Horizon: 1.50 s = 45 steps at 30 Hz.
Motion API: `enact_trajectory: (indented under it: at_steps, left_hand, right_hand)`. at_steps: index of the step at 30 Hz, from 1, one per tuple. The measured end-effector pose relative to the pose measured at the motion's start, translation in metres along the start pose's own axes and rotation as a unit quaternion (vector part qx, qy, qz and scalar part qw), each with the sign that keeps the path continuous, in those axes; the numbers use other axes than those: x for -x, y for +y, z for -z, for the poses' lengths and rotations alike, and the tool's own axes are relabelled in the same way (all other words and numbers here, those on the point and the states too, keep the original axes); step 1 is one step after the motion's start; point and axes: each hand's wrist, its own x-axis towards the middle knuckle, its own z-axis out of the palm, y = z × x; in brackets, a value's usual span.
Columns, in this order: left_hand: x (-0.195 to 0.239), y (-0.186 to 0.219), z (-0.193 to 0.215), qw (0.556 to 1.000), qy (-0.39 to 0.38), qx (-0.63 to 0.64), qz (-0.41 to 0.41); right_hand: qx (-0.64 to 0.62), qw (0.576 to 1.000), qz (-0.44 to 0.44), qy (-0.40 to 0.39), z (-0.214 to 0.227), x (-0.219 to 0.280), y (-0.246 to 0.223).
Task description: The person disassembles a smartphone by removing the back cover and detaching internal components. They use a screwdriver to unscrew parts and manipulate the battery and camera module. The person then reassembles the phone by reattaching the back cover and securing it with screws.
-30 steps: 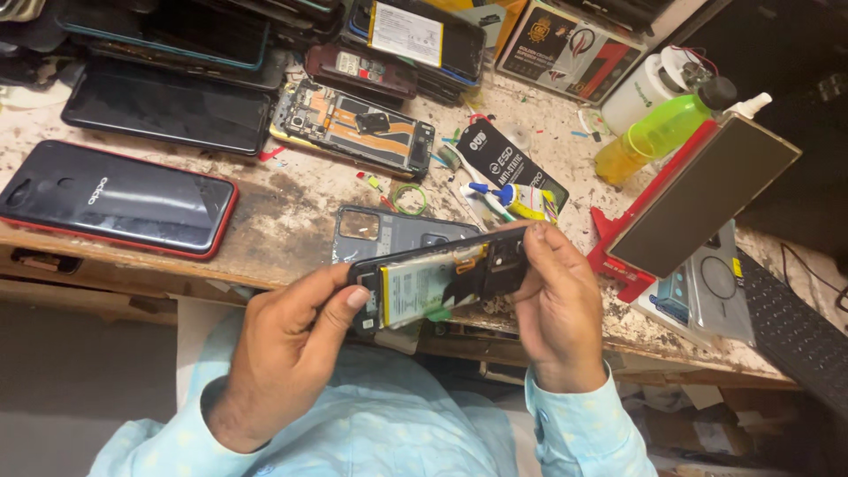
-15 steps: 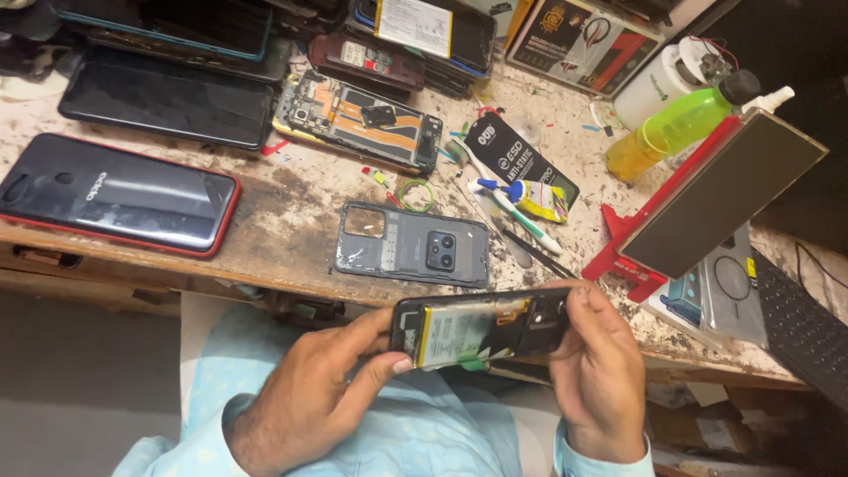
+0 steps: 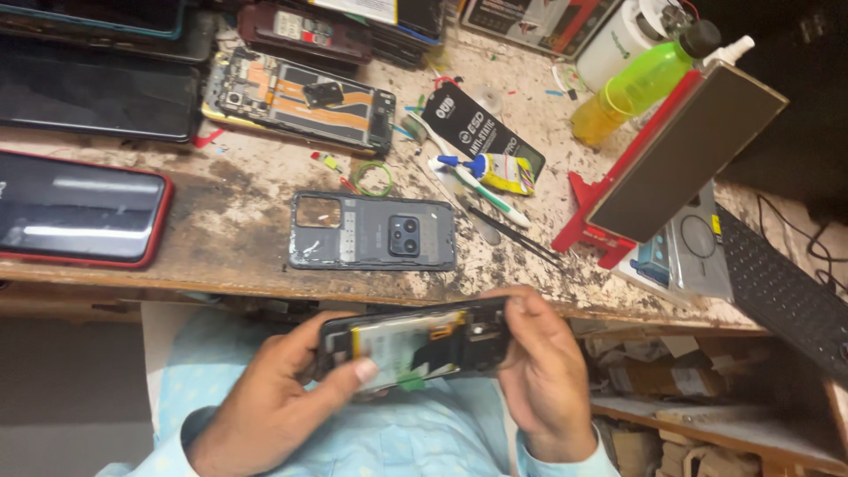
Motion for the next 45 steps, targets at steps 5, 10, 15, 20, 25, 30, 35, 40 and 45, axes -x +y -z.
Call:
enact_trajectory:
  at_steps: [5,10,15,20,25,30,35,40,45]
  left_hand:
    - [0.008,-0.008,0.014,0.99,0.093,0.089,0.065]
    - [0.011,0.004,0.034,0.968,0.183,0.174,-0.003]
    - [0.008,0.016,0.037,0.951,0.191,0.242,-0.029]
    - [0.01,0.012,0.041,0.932,0.215,0.293,0.007]
    - [0.013,0.016,0.051,0.936,0.211,0.28,-0.021]
    - [0.01,0.023,0.052,0.934,0.22,0.279,-0.048]
    - [0.015,0.027,0.057,0.935,0.23,0.262,-0.062]
    - [0.02,0.034,0.062,0.95,0.217,0.22,-0.05]
    - [0.019,0.038,0.058,0.955,0.181,0.216,-0.091]
  right_hand:
    - [0.104,0.994,0.013,-0.02,-0.02,-0.018,-0.018]
    - [0.504,0.831,0.232,0.02,-0.048,-0.044,-0.034]
    - [0.662,0.692,0.282,-0.053,-0.088,-0.064,-0.035]
    - [0.72,0.629,0.281,-0.083,-0.098,-0.073,-0.028]
    - [0.693,0.673,0.237,-0.104,-0.097,-0.074,-0.03]
    - [0.639,0.739,0.176,-0.12,-0.094,-0.083,-0.031]
    - [0.545,0.808,0.162,-0.156,-0.073,-0.092,-0.04]
    - [0.457,0.871,0.138,-0.116,-0.052,-0.092,-0.061]
    - [0.474,0.853,0.152,-0.157,-0.053,-0.094,-0.073]
